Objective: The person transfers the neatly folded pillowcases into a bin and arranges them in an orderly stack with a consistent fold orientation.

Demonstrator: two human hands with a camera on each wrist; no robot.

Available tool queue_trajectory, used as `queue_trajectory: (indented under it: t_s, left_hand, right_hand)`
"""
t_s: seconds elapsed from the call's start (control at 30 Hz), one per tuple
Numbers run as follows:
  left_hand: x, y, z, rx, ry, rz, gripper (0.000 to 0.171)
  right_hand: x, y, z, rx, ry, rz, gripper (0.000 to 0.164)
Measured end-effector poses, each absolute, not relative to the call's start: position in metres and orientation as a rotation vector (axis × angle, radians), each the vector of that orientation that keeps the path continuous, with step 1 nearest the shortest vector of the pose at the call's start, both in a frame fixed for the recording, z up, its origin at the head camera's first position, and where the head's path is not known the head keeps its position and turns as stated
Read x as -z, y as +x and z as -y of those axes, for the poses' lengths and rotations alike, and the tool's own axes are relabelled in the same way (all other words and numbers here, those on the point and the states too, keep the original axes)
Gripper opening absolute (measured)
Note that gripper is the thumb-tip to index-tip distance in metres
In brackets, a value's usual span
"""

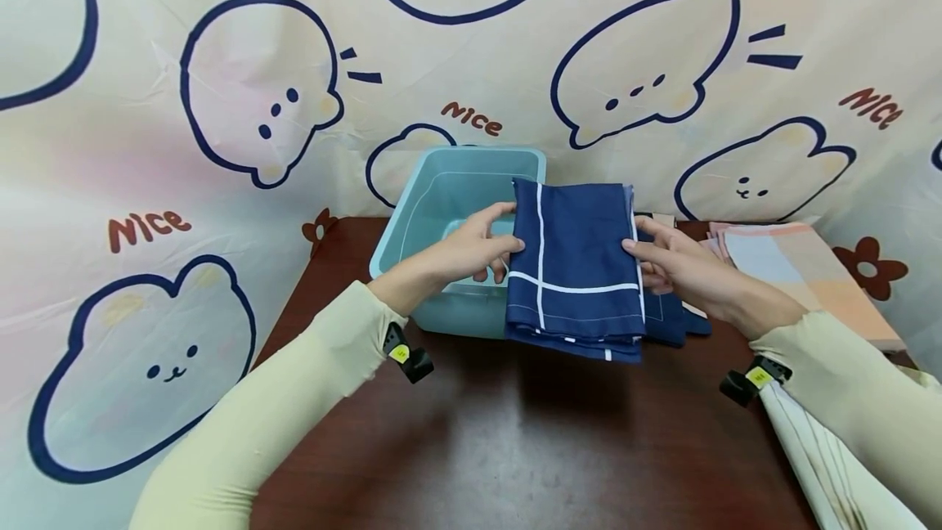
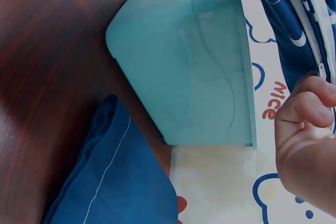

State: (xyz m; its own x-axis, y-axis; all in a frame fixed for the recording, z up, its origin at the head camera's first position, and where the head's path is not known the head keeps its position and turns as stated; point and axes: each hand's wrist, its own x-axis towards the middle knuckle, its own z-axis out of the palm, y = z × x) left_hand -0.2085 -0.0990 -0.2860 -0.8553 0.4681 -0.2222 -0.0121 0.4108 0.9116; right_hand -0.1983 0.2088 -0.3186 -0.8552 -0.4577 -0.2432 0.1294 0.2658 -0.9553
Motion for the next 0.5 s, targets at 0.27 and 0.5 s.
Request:
queue_trajectory:
  t_s: [0.27, 0.5]
  left_hand:
    - [0.281, -0.215, 0.109, -1.437, 0.356, -2.241, 0.065]
    - [0.279, -0.221, 0.119, -1.412, 0.341, -2.262, 0.066]
  right_hand:
    - [0.314, -0.206, -0.198, 1.617, -0.278, -2.081, 0.07]
    - [0.311, -0.212, -0.188, 1.596, -0.277, -2.091, 0.064]
